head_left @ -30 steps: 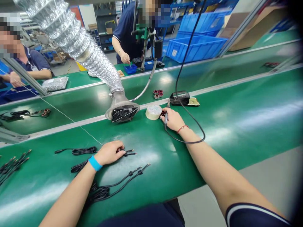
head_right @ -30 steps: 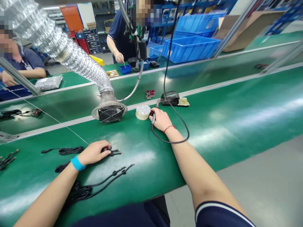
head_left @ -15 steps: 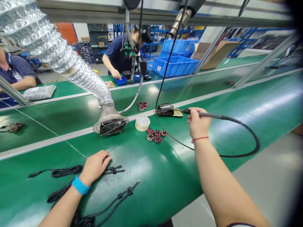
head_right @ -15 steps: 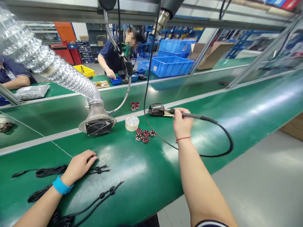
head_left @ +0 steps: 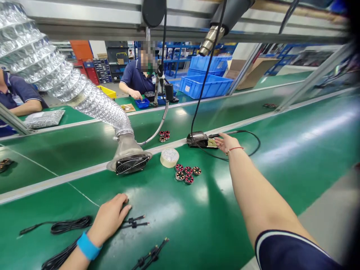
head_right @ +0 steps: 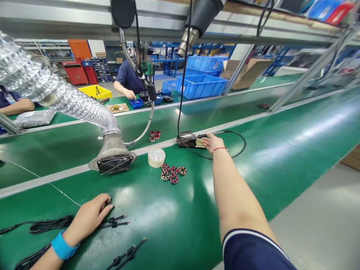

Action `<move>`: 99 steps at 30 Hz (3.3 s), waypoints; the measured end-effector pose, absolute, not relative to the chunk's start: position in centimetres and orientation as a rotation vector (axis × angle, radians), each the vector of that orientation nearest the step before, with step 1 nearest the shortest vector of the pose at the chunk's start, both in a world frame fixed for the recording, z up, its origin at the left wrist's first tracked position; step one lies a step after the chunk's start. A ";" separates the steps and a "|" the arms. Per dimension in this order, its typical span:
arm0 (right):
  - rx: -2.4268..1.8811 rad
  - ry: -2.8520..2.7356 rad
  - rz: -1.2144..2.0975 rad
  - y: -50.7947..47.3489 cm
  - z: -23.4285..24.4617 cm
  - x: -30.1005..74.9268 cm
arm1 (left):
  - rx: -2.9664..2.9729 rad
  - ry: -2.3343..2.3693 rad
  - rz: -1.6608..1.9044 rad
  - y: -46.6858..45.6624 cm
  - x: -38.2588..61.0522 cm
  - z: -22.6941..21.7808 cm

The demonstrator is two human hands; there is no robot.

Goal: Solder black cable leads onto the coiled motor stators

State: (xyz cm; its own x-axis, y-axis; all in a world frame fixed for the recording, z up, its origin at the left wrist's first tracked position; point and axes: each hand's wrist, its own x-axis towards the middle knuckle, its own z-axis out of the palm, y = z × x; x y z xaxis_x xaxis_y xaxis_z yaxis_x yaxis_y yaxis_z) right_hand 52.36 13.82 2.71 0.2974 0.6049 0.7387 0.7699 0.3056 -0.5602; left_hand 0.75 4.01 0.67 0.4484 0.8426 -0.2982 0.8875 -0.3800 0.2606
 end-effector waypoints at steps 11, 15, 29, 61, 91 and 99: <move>-1.715 -2.095 0.060 9.5 -1.7 35.6 | 2.295 1.418 -0.185 4.1 0.4 0.2; -1.960 -2.108 -0.122 10.2 -0.6 36.4 | 2.295 1.400 -0.171 4.2 0.4 0.3; -2.035 -2.195 -0.154 24.4 -3.4 31.2 | 2.271 1.378 -0.191 4.0 0.7 0.1; -1.859 -2.077 0.359 9.4 -0.3 39.2 | 2.336 1.375 -0.200 4.4 0.3 -0.4; -1.570 -1.571 0.928 15.2 -3.3 35.4 | 2.352 1.351 -0.197 4.4 0.2 0.1; -1.698 -1.930 0.652 13.8 -2.7 35.2 | 2.364 1.341 -0.195 4.5 0.2 0.4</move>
State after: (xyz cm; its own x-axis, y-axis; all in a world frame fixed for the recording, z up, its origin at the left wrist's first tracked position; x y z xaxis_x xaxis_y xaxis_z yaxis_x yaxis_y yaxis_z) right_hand 35.23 13.85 -2.73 -0.1111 0.9927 0.0461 0.7617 0.1149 -0.6376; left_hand 0.22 4.45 0.35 0.5268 0.7882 -0.3182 0.8462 -0.4511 0.2836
